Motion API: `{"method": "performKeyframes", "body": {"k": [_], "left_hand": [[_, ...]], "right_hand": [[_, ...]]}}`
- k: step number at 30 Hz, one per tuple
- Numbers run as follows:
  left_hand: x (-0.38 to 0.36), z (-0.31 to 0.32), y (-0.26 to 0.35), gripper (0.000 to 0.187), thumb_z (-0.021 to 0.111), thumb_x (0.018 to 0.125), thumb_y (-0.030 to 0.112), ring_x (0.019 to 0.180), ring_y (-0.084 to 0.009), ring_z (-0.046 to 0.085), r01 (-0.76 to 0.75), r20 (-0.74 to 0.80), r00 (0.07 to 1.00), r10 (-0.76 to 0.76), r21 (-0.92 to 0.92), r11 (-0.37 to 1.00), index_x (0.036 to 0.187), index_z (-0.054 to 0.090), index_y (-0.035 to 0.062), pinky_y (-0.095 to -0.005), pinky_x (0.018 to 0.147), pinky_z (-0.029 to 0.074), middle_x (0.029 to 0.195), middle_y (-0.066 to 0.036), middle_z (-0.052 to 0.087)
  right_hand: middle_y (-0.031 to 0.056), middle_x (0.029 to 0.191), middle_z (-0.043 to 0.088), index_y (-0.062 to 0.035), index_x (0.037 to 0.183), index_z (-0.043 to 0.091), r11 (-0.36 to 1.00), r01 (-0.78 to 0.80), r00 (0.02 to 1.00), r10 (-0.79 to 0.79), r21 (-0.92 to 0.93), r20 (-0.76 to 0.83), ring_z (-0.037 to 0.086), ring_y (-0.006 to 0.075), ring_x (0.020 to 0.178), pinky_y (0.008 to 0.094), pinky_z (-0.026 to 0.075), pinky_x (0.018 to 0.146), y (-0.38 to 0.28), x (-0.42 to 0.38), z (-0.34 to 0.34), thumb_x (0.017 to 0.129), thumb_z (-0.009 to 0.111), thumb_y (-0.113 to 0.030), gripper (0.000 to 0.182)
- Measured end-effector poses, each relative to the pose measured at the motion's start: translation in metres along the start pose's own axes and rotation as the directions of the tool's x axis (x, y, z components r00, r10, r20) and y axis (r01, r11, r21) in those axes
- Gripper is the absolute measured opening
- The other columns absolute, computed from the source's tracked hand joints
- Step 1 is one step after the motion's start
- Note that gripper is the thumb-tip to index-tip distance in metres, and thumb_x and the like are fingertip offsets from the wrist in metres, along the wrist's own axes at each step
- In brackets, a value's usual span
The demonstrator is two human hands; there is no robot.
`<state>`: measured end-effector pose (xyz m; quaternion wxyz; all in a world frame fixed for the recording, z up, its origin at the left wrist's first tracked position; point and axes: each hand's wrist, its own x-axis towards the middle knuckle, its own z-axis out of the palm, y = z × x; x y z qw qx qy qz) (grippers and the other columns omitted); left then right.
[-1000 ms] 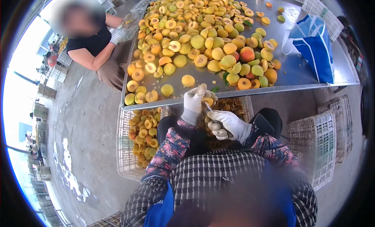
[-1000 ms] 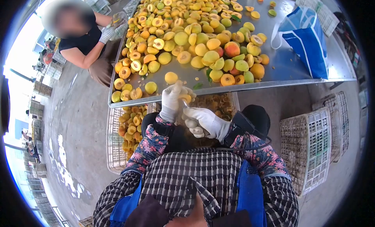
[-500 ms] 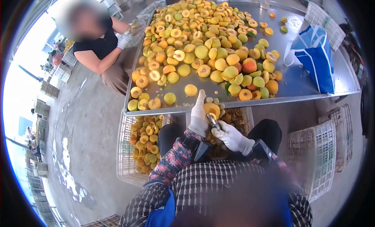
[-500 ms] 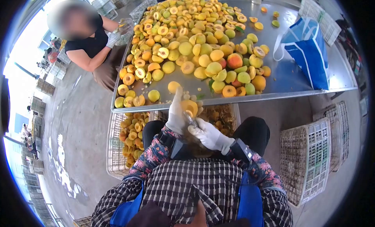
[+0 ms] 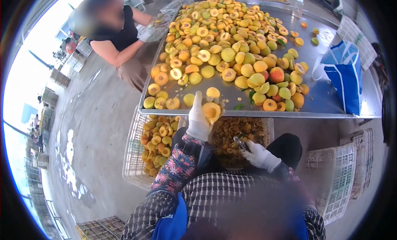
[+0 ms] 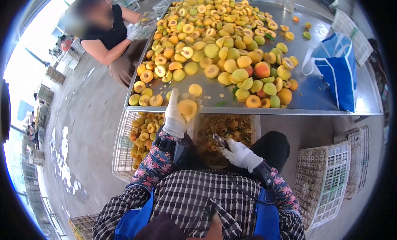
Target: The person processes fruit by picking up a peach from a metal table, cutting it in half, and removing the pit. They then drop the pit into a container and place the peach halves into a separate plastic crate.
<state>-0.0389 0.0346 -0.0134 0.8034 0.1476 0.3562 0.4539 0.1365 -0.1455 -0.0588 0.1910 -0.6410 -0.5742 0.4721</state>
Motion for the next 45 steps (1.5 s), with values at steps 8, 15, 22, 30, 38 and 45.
{"method": "performKeyframes", "body": {"k": [8,15,22,30,38,45], "left_hand": [[0.004,-0.006,-0.021,0.042,0.052,0.097,0.046,0.092,-0.0344,0.064,0.067,0.137,0.988,-0.065,-0.011,0.998,0.102,0.055,0.0039,-0.0463,0.080,0.054,0.100,-0.015,0.064],[-0.019,0.010,-0.024,0.040,0.055,0.097,0.041,0.087,-0.0275,0.065,0.079,0.136,0.988,-0.076,-0.015,0.997,0.101,0.058,0.0015,-0.0394,0.078,0.055,0.093,-0.012,0.064],[-0.022,-0.056,0.079,0.034,0.059,0.096,0.029,0.084,-0.0227,0.066,-0.374,0.090,0.852,0.516,0.794,0.479,0.102,0.064,-0.0040,-0.0366,0.076,0.053,0.093,-0.014,0.069],[0.029,-0.045,0.076,0.040,0.067,0.084,0.030,0.108,-0.0344,0.059,-0.467,0.513,0.724,0.462,0.857,-0.218,0.116,0.064,0.0077,-0.0409,0.094,0.047,0.115,-0.017,0.063],[0.118,-0.030,0.001,0.042,0.066,0.079,0.030,0.115,-0.0349,0.054,-0.458,0.587,0.799,0.132,0.736,-0.498,0.119,0.063,0.0168,-0.0431,0.101,0.042,0.123,-0.018,0.058],[0.085,-0.025,0.017,0.038,0.066,0.082,0.032,0.113,-0.0347,0.055,-0.424,0.483,0.825,0.292,0.872,-0.245,0.117,0.063,0.0170,-0.0424,0.098,0.044,0.119,-0.015,0.059]], "right_hand": [[0.0224,0.086,0.064,-0.0045,0.112,0.054,0.875,0.441,0.800,-0.485,-0.203,-0.354,0.064,0.0404,0.079,0.0461,0.051,0.068,-0.092,0.031,-0.018,0.088,0.061,-0.023,0.032],[0.0221,0.080,0.064,-0.0039,0.101,0.058,0.895,0.418,0.844,-0.446,-0.156,-0.299,0.062,0.0419,0.077,0.0478,0.049,0.066,-0.067,0.047,-0.014,0.085,0.064,-0.025,0.027],[0.0281,0.102,0.065,-0.0016,0.122,0.053,0.953,0.141,0.989,-0.124,-0.267,0.080,0.062,0.0416,0.099,0.0444,0.048,0.084,-0.008,0.010,-0.020,0.086,0.063,-0.050,0.061],[0.0285,0.099,0.065,-0.0006,0.122,0.050,0.987,-0.041,0.999,0.044,-0.156,0.015,0.062,0.0428,0.097,0.0448,0.048,0.082,-0.001,0.015,-0.007,0.091,0.060,-0.044,0.054],[0.0289,0.092,0.064,-0.0011,0.115,0.053,0.982,-0.020,0.998,0.007,-0.189,-0.070,0.062,0.0440,0.091,0.0470,0.050,0.076,0.020,0.013,0.003,0.090,0.062,-0.036,0.044],[0.0287,0.091,0.064,-0.0008,0.109,0.055,0.967,-0.027,0.998,0.011,-0.255,-0.063,0.062,0.0448,0.091,0.0491,0.048,0.076,0.031,0.021,0.014,0.091,0.058,-0.042,0.046]]}}
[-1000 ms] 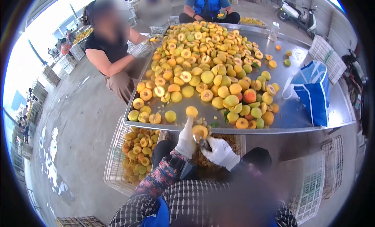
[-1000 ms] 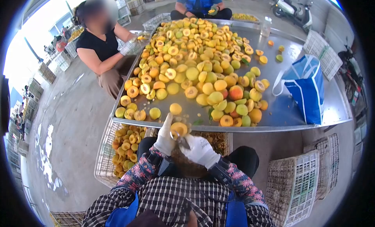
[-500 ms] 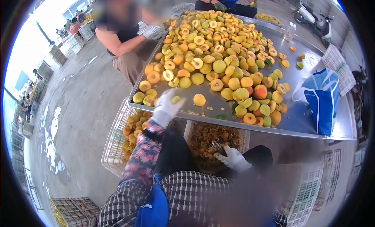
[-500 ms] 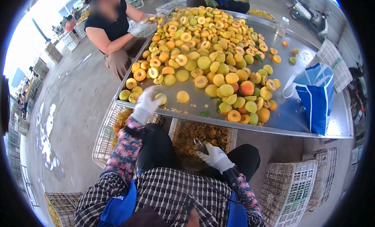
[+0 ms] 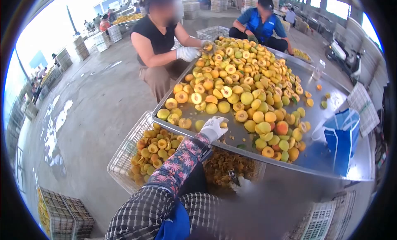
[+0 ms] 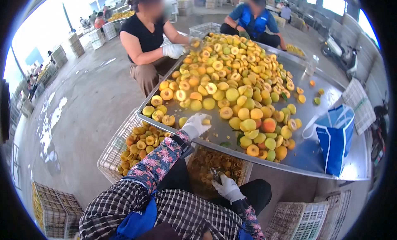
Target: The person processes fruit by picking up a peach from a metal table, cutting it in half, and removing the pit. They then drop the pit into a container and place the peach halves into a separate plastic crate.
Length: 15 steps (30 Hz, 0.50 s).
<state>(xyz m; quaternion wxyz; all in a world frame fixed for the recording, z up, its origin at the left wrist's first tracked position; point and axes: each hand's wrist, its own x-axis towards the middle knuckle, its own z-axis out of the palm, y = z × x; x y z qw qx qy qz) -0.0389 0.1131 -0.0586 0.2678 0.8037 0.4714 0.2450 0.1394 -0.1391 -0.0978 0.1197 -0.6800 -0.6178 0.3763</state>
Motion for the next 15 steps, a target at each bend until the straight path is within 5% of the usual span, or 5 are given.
{"method": "performKeyframes", "body": {"k": [7,9,10,12,15], "left_hand": [[0.011,-0.028,0.001,0.035,0.067,0.085,0.029,0.090,-0.0227,0.067,0.037,-0.293,0.938,-0.186,-0.448,0.893,0.113,0.067,0.0067,-0.0326,0.084,0.051,0.098,-0.011,0.070],[0.046,-0.067,-0.014,0.023,0.065,0.090,0.025,0.067,-0.0129,0.060,-0.048,-0.371,0.865,-0.337,-0.730,0.682,0.089,0.067,0.0013,-0.0264,0.060,0.048,0.077,-0.003,0.065],[0.069,-0.084,-0.043,0.027,0.063,0.092,0.033,0.058,-0.0124,0.054,-0.202,-0.298,0.920,-0.255,-0.917,0.343,0.081,0.065,0.0089,-0.0256,0.052,0.042,0.067,0.001,0.059],[0.077,-0.123,-0.004,0.042,0.053,0.094,0.053,0.067,-0.0133,0.058,-0.204,-0.157,0.829,-0.536,-0.979,-0.029,0.091,0.061,0.0123,-0.0244,0.052,0.041,0.079,0.000,0.062],[0.050,-0.131,0.030,0.046,0.050,0.093,0.059,0.065,-0.0141,0.057,-0.027,0.029,0.978,-0.207,-0.965,-0.261,0.098,0.061,0.0151,-0.0251,0.049,0.040,0.082,-0.001,0.063]], "right_hand": [[0.0291,0.096,0.064,-0.0010,0.114,0.055,0.996,0.086,0.993,-0.088,-0.025,-0.084,0.061,0.0459,0.094,0.0488,0.049,0.079,-0.004,-0.004,0.001,0.091,0.059,-0.043,0.048],[0.0297,0.101,0.064,-0.0016,0.121,0.053,0.993,0.104,0.992,-0.099,0.064,-0.084,0.060,0.0453,0.099,0.0481,0.048,0.083,-0.010,-0.012,-0.005,0.092,0.058,-0.043,0.051],[0.0298,0.106,0.063,-0.0021,0.126,0.051,0.997,0.046,0.998,-0.044,0.059,-0.040,0.059,0.0444,0.104,0.0470,0.047,0.086,-0.015,-0.014,-0.010,0.092,0.056,-0.044,0.054],[0.0294,0.105,0.063,-0.0020,0.123,0.052,0.994,0.009,0.999,-0.004,0.107,-0.054,0.059,0.0444,0.104,0.0471,0.047,0.086,-0.021,-0.012,-0.016,0.093,0.055,-0.045,0.053],[0.0263,0.095,0.065,-0.0016,0.113,0.054,0.964,-0.007,0.995,0.034,0.266,-0.096,0.063,0.0444,0.094,0.0461,0.049,0.078,-0.009,0.001,0.001,0.094,0.056,-0.035,0.039]]}}
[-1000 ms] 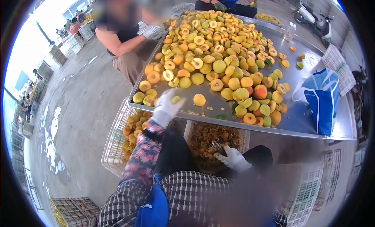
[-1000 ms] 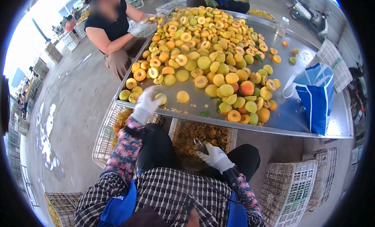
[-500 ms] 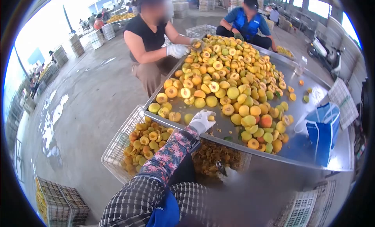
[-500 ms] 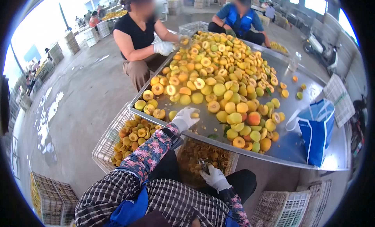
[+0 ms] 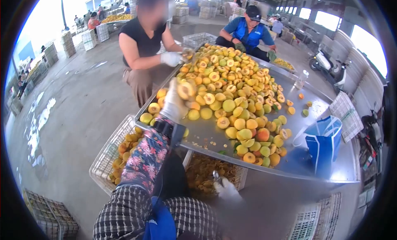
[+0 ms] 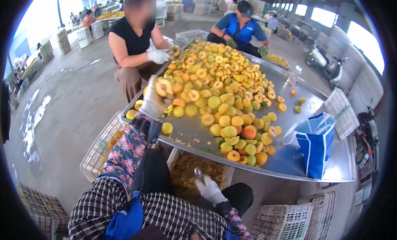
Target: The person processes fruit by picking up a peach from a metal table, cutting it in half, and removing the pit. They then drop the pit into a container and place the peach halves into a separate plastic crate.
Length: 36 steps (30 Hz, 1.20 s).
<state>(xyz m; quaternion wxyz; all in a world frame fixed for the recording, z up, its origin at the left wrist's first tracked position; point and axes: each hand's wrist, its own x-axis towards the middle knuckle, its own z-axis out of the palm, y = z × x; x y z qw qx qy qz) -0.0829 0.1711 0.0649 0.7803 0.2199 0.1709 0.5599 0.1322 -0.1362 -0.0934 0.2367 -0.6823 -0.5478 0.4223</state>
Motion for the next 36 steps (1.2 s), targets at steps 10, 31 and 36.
{"method": "performKeyframes", "body": {"k": [10,31,36], "left_hand": [[-0.090,0.020,-0.083,0.055,0.047,0.095,0.058,0.070,-0.0199,0.062,0.301,-0.105,0.953,-0.285,0.189,0.935,0.104,0.062,0.0065,-0.0265,0.053,0.047,0.088,-0.009,0.067],[-0.105,-0.007,-0.112,0.058,0.033,0.103,0.048,0.078,-0.0175,0.064,0.058,0.001,0.998,-0.071,0.548,0.834,0.102,0.064,-0.0002,-0.0286,0.072,0.052,0.086,-0.011,0.067],[-0.112,0.004,-0.124,0.058,0.033,0.103,0.048,0.079,-0.0185,0.064,-0.087,-0.033,0.993,0.112,0.434,0.897,0.104,0.063,-0.0009,-0.0299,0.073,0.053,0.088,-0.012,0.067]], "right_hand": [[0.0258,0.083,0.060,0.0007,0.115,0.048,0.829,0.514,0.769,-0.559,-0.220,-0.311,0.060,0.0468,0.079,0.0475,0.047,0.064,-0.142,0.012,-0.061,0.095,0.056,-0.021,0.031],[0.0279,0.081,0.059,0.0054,0.112,0.042,0.794,0.401,0.827,-0.528,-0.457,-0.192,0.059,0.0478,0.077,0.0499,0.045,0.060,-0.135,0.033,-0.048,0.095,0.054,-0.019,0.032],[0.0210,0.074,0.055,0.0025,0.109,0.041,0.767,0.612,0.710,-0.640,-0.192,-0.295,0.056,0.0433,0.068,0.0460,0.042,0.058,-0.122,0.048,-0.024,0.097,0.051,-0.017,0.025]]}}
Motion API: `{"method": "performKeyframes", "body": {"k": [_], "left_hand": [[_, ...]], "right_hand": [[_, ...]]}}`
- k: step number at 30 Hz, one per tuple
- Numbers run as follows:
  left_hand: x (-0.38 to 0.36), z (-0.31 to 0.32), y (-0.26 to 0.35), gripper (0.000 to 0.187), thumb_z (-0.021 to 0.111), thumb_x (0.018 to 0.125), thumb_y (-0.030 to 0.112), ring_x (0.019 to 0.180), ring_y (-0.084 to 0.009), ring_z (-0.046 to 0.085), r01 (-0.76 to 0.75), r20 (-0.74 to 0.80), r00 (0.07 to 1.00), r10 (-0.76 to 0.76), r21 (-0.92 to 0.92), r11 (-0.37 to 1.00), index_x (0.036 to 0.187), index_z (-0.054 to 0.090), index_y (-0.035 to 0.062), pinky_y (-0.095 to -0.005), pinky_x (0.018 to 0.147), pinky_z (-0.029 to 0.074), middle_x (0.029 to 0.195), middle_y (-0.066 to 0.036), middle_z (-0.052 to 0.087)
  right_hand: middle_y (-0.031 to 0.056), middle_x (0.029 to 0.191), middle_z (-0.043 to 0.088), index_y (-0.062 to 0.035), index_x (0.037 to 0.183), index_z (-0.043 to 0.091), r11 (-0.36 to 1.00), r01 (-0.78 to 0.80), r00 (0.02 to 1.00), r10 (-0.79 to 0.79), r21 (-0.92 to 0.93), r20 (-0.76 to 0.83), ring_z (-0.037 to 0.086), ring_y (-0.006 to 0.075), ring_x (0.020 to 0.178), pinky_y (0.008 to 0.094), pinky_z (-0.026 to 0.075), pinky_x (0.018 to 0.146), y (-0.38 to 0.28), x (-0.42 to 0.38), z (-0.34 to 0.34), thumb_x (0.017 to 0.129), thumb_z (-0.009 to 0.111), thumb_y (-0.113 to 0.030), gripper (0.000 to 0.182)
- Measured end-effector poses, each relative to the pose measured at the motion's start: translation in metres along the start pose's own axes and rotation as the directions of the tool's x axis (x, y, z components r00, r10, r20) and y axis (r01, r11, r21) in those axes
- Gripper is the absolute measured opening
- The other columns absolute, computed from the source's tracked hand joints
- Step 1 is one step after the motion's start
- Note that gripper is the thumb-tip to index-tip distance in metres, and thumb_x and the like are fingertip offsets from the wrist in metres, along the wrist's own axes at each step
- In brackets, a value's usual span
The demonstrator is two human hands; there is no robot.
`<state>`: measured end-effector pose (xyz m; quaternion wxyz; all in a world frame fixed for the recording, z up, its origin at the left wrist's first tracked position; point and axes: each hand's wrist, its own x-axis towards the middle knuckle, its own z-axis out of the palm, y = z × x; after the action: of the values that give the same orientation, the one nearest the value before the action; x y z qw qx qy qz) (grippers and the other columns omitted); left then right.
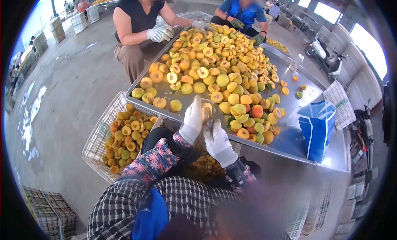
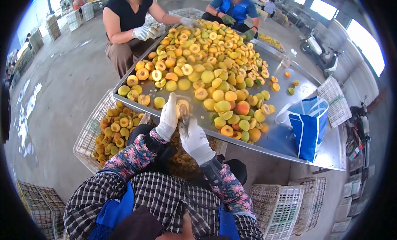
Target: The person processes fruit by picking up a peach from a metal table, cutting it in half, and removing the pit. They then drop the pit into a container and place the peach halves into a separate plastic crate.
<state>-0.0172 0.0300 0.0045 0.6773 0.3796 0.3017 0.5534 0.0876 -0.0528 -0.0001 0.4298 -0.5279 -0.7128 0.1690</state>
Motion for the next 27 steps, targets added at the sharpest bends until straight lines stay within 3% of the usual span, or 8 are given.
{"method": "performKeyframes", "body": {"k": [3,8,13,17,19,22,25,27], "left_hand": [[-0.006,0.005,0.008,0.056,0.033,0.103,0.047,0.079,-0.0161,0.062,-0.037,0.018,0.999,0.037,0.013,0.999,0.104,0.062,-0.0008,-0.0285,0.074,0.050,0.087,-0.010,0.066],[-0.012,0.006,0.013,0.060,0.029,0.103,0.050,0.082,-0.0167,0.062,-0.024,0.038,0.999,0.026,-0.052,0.998,0.107,0.062,0.0002,-0.0291,0.077,0.050,0.089,-0.011,0.066],[-0.009,0.004,0.009,0.062,0.028,0.103,0.052,0.083,-0.0192,0.063,-0.107,0.031,0.994,0.106,0.033,0.994,0.110,0.060,-0.0005,-0.0302,0.077,0.052,0.093,-0.013,0.066],[-0.010,0.006,0.015,0.061,0.028,0.103,0.050,0.081,-0.0178,0.063,-0.083,0.039,0.996,0.080,0.072,0.994,0.105,0.061,-0.0007,-0.0293,0.076,0.052,0.088,-0.012,0.067],[-0.006,-0.003,0.018,0.060,0.028,0.103,0.049,0.078,-0.0180,0.063,0.014,0.086,0.996,-0.022,0.093,0.996,0.104,0.061,-0.0012,-0.0293,0.074,0.052,0.086,-0.012,0.067],[-0.003,-0.011,0.012,0.060,0.029,0.103,0.049,0.074,-0.0182,0.063,0.048,0.122,0.991,-0.063,0.119,0.992,0.100,0.062,-0.0016,-0.0289,0.072,0.051,0.083,-0.012,0.066],[-0.013,-0.003,0.017,0.061,0.030,0.102,0.049,0.073,-0.0178,0.063,-0.023,0.063,0.998,0.015,0.130,0.991,0.098,0.062,-0.0017,-0.0286,0.070,0.051,0.081,-0.012,0.066],[-0.014,0.000,0.019,0.061,0.030,0.102,0.049,0.073,-0.0175,0.063,-0.028,0.034,0.999,0.024,0.127,0.992,0.097,0.063,-0.0017,-0.0286,0.070,0.051,0.081,-0.011,0.066]], "right_hand": [[0.0206,0.074,0.055,-0.0004,0.107,0.041,0.998,0.004,0.999,-0.006,-0.060,-0.033,0.056,0.0438,0.068,0.0452,0.042,0.058,-0.008,-0.001,-0.003,0.098,0.051,-0.020,0.023],[0.0229,0.077,0.056,-0.0004,0.108,0.041,1.000,0.019,0.998,-0.018,0.020,-0.055,0.056,0.0467,0.072,0.0472,0.043,0.059,-0.016,0.003,-0.004,0.098,0.051,-0.020,0.024],[0.0243,0.076,0.057,0.0001,0.106,0.042,1.000,0.016,0.999,-0.015,0.020,-0.037,0.058,0.0472,0.072,0.0480,0.043,0.058,-0.020,0.005,-0.009,0.096,0.053,-0.017,0.023],[0.0250,0.075,0.058,-0.0003,0.103,0.042,0.988,-0.035,0.998,0.043,-0.148,0.054,0.059,0.0468,0.071,0.0494,0.043,0.056,-0.013,0.009,-0.017,0.094,0.055,-0.014,0.021],[0.0248,0.074,0.059,-0.0004,0.101,0.042,0.969,-0.068,0.987,0.100,-0.238,0.127,0.059,0.0464,0.070,0.0500,0.043,0.055,-0.011,0.008,-0.025,0.093,0.055,-0.013,0.020],[0.0242,0.074,0.059,0.0005,0.103,0.042,0.984,-0.031,0.990,0.054,-0.175,0.128,0.059,0.0457,0.070,0.0496,0.043,0.056,-0.006,0.003,-0.023,0.093,0.055,-0.013,0.021],[0.0246,0.076,0.060,0.0013,0.107,0.043,0.994,-0.013,0.999,0.009,0.109,0.035,0.059,0.0455,0.071,0.0493,0.044,0.058,-0.014,-0.003,-0.005,0.093,0.055,-0.013,0.023],[0.0249,0.078,0.060,0.0018,0.109,0.042,0.996,-0.073,0.995,0.070,0.045,0.074,0.059,0.0456,0.073,0.0487,0.044,0.060,-0.017,-0.002,-0.007,0.094,0.054,-0.014,0.025]]}}
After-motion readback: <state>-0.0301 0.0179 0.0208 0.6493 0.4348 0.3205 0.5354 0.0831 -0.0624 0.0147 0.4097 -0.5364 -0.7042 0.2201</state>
